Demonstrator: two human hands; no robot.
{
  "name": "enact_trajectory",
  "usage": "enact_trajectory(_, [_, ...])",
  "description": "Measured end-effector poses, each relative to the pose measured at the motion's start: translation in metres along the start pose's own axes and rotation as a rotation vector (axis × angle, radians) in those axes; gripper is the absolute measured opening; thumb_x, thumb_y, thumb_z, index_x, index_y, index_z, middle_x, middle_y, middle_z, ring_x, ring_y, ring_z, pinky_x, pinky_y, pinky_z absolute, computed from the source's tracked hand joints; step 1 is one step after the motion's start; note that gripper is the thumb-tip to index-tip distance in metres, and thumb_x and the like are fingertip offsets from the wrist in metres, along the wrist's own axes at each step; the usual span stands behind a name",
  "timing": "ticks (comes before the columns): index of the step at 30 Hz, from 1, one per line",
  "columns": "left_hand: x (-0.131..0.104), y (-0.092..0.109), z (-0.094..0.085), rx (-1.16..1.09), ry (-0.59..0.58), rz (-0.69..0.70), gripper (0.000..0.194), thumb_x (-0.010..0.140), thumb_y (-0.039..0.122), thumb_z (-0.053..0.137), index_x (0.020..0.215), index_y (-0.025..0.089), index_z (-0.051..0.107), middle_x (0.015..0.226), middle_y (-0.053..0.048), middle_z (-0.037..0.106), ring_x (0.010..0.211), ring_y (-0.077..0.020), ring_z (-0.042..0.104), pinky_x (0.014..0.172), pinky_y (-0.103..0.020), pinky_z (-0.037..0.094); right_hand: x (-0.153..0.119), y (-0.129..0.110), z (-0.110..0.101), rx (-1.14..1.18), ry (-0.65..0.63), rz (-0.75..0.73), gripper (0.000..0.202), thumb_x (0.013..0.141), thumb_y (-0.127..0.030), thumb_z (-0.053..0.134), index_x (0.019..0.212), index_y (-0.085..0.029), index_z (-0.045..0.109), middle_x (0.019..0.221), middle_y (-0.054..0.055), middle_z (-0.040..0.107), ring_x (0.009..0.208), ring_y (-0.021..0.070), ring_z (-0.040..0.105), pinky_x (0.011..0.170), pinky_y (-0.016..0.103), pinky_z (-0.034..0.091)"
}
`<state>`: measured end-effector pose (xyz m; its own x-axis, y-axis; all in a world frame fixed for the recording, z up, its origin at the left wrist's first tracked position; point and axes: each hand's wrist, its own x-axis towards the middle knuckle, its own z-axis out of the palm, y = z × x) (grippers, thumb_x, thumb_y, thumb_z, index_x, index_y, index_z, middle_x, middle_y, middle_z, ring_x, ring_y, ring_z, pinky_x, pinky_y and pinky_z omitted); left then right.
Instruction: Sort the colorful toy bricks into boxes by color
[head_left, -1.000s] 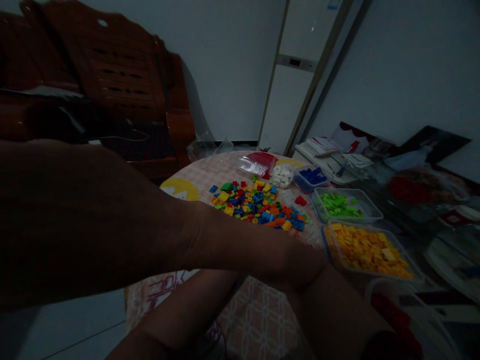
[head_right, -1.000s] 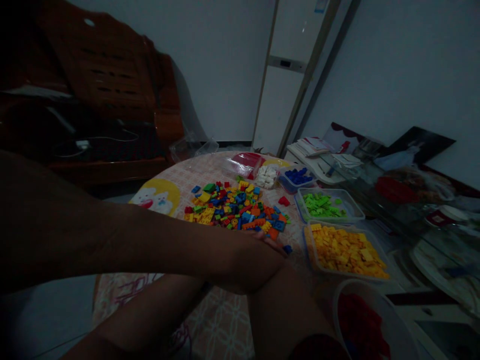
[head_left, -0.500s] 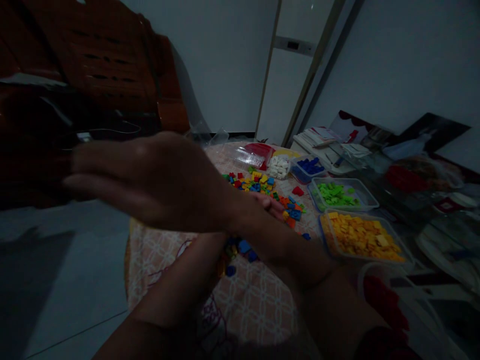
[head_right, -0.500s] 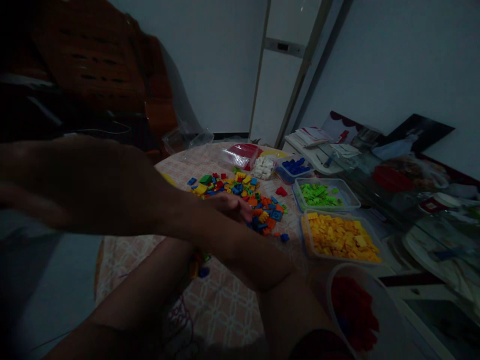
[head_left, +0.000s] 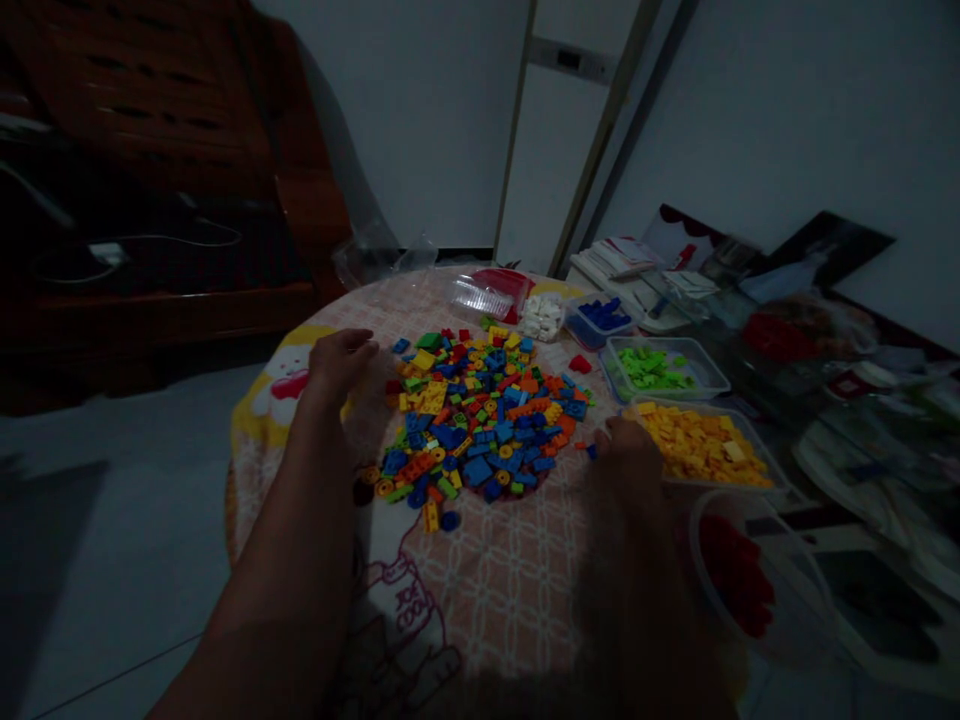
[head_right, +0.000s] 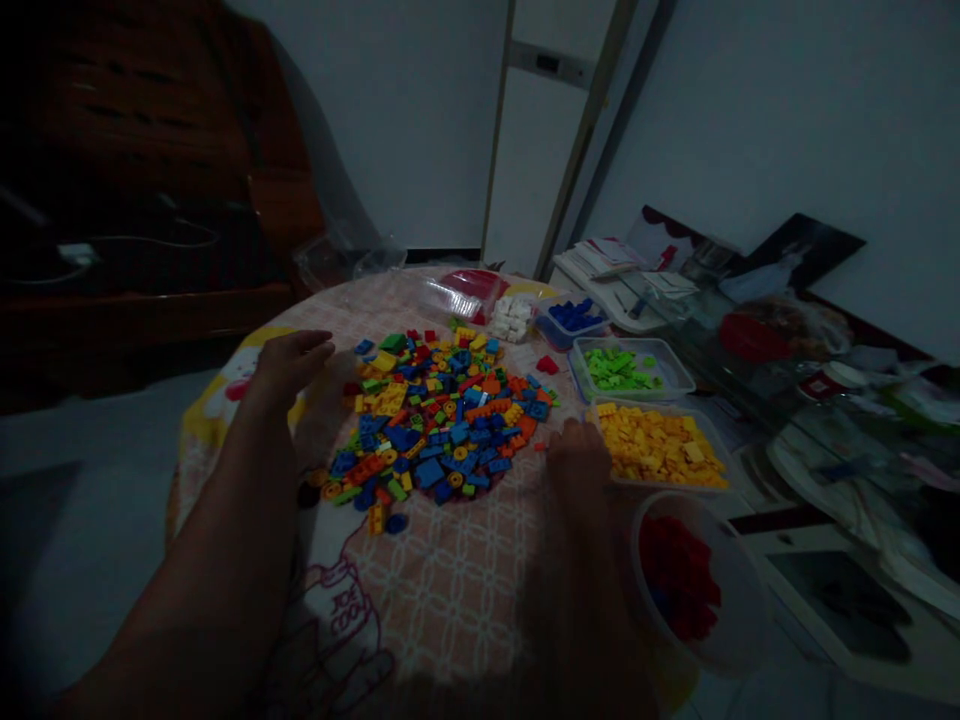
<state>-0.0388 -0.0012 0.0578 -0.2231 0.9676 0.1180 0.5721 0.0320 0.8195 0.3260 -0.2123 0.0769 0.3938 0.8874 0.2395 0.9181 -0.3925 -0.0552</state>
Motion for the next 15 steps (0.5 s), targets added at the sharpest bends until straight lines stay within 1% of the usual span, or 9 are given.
enact_trajectory(3, [-0.001, -0.008, -0.001, 0.069, -0.015, -0.015, 0.033, 0.076, 0.031, 0.065, 0.103, 0.017, 0.077, 0.104, -0.008, 0.078, 0.105, -0.0262, 0.07, 0.095, -0.032, 0.053, -0.011, 0.009, 0.008, -0.09, -0.123, -0.064, 0.019, 0.093, -0.022, 0.058, 0.103, -0.014, 0.073, 0.105, 0.017, 0.067, 0.099, 0.027, 0.063, 0.082, 0.033, 0.045])
enact_trajectory(5, [-0.003, -0.01, 0.0, 0.077, -0.025, -0.031, 0.032, 0.076, 0.033, 0.066, 0.102, 0.017, 0.077, 0.103, -0.007, 0.078, 0.106, -0.0259, 0.07, 0.095, -0.031, 0.052, -0.011, 0.011, 0.01, -0.085, -0.16, -0.119, 0.019, 0.089, -0.015, 0.059, 0.101, -0.014, 0.073, 0.105, 0.016, 0.068, 0.101, 0.0271, 0.062, 0.087, 0.034, 0.045])
enact_trajectory(7, [-0.004, -0.011, 0.002, 0.058, -0.036, -0.043, 0.035, 0.077, 0.035, 0.065, 0.104, 0.017, 0.077, 0.104, -0.007, 0.078, 0.106, -0.0256, 0.07, 0.094, -0.03, 0.052, -0.009, 0.012, 0.013, -0.042, -0.177, -0.171, 0.021, 0.085, -0.007, 0.056, 0.097, -0.013, 0.074, 0.102, 0.015, 0.07, 0.102, 0.0259, 0.063, 0.091, 0.034, 0.045])
enact_trajectory(9, [-0.004, -0.013, 0.003, 0.027, -0.038, -0.048, 0.036, 0.078, 0.036, 0.065, 0.106, 0.016, 0.077, 0.104, -0.007, 0.078, 0.106, -0.0256, 0.07, 0.093, -0.031, 0.053, -0.006, 0.011, 0.017, 0.016, -0.167, -0.177, 0.025, 0.083, -0.003, 0.053, 0.093, -0.013, 0.074, 0.098, 0.015, 0.072, 0.098, 0.0247, 0.065, 0.09, 0.034, 0.047])
enact_trajectory(12, [-0.004, -0.014, 0.004, 0.019, -0.033, -0.041, 0.033, 0.079, 0.034, 0.065, 0.104, 0.016, 0.078, 0.105, -0.009, 0.078, 0.104, -0.0268, 0.07, 0.093, -0.033, 0.054, 0.004, 0.003, 0.02, 0.167, -0.098, -0.118, 0.02, 0.08, -0.008, 0.058, 0.088, -0.014, 0.076, 0.093, 0.014, 0.075, 0.091, 0.0252, 0.068, 0.086, 0.035, 0.051])
enact_trajectory(15, [-0.005, -0.013, 0.003, 0.036, -0.054, -0.011, 0.035, 0.081, 0.033, 0.064, 0.106, 0.013, 0.077, 0.11, -0.012, 0.077, 0.107, -0.0281, 0.07, 0.096, -0.035, 0.052, 0.034, -0.013, 0.021, 0.483, -0.017, -0.025, 0.019, 0.077, -0.018, 0.063, 0.089, -0.016, 0.078, 0.085, 0.009, 0.076, 0.079, 0.0233, 0.07, 0.076, 0.033, 0.054])
